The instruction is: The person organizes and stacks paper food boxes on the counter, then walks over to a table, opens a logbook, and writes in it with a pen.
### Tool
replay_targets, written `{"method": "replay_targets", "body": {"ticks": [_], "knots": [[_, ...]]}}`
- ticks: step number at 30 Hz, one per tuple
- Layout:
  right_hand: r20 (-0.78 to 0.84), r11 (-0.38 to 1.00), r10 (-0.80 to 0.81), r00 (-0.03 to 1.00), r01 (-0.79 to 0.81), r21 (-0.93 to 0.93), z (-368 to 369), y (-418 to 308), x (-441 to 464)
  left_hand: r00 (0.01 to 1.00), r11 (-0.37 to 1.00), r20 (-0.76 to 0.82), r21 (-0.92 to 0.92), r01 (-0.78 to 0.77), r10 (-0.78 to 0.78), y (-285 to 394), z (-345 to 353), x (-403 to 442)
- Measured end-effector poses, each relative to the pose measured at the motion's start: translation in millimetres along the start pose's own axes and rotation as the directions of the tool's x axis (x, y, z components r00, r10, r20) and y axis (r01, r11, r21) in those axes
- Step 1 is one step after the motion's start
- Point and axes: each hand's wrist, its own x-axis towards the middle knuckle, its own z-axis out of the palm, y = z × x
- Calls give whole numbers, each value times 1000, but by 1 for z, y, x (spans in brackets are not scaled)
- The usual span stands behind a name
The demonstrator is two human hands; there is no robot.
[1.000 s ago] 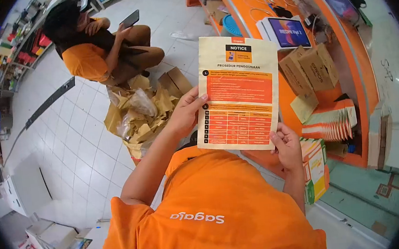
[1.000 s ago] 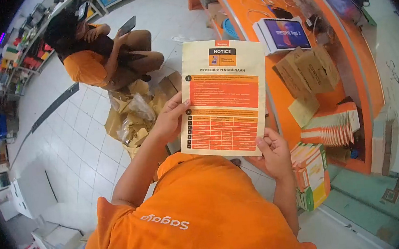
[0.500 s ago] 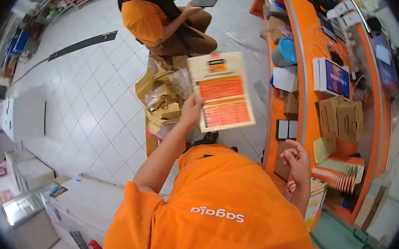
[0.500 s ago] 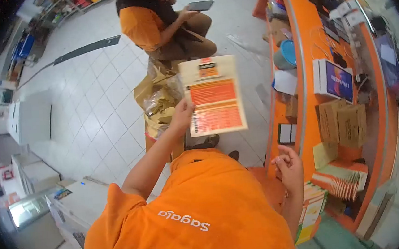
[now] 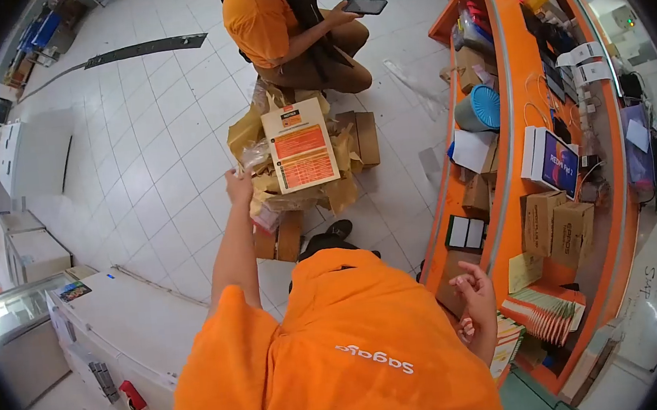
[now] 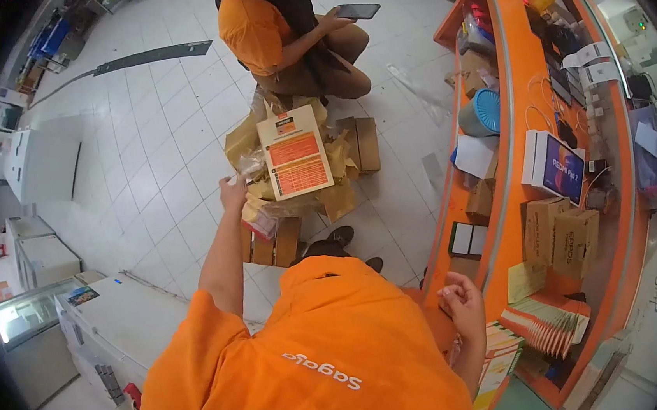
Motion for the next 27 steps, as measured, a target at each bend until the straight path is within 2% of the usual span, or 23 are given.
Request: {"method": "replay_targets", "body": {"ticks": [1,3,5,7,10,11,13,14,15,17,19,21,23,24,26,27], "knots": [[-12,999,25,1000,-25,29,0,5,-4,1000,999,-17,44,19,-19,-14,-6,3],[-46,994,77,996,-74,76,-4,18,-11,996,995,47,79,69,-73,-40,-13,0],[-92,987,132,987,-121,108,-7,33,-17,999,994,31,101,-37,34,-79,-6,-4],[-122,983,166,979,-155,94,-4,47,-24,986,992,111,21,-127,124,-79,-8,-40],[-136,979,201,970,-194,65,2,63,-35,917,946,287,84,-314,278,-54,10,-92],[-135,977,209,969,-204,56,6,69,-39,874,915,345,87,-393,343,-36,16,-113],[-160,970,243,957,-235,65,15,85,-45,680,833,567,-22,-552,465,-26,49,-123],[-174,966,259,950,-250,72,20,90,-49,596,893,718,-81,-443,361,-14,63,-132],[-183,972,236,954,-235,24,25,87,-55,471,941,843,-112,-319,260,20,68,-150],[-252,980,199,947,-186,74,34,92,-68,255,910,942,-100,-402,217,67,91,-174],[-369,982,167,915,-122,142,31,93,-81,91,841,962,-176,-512,257,123,108,-206],[-515,972,170,840,-58,226,22,84,-110,98,900,980,-118,-421,174,196,104,-257],[-589,955,0,808,175,240,13,84,-130,39,914,979,-174,-366,202,230,115,-275],[-645,925,-80,760,297,236,13,84,-139,-8,914,976,-205,-350,216,245,122,-284],[-752,972,107,651,91,218,6,70,-164,-83,920,963,-269,-286,256,262,130,-302],[-810,966,35,585,188,177,7,74,-173,-137,902,955,-293,-318,262,272,127,-315]]}}
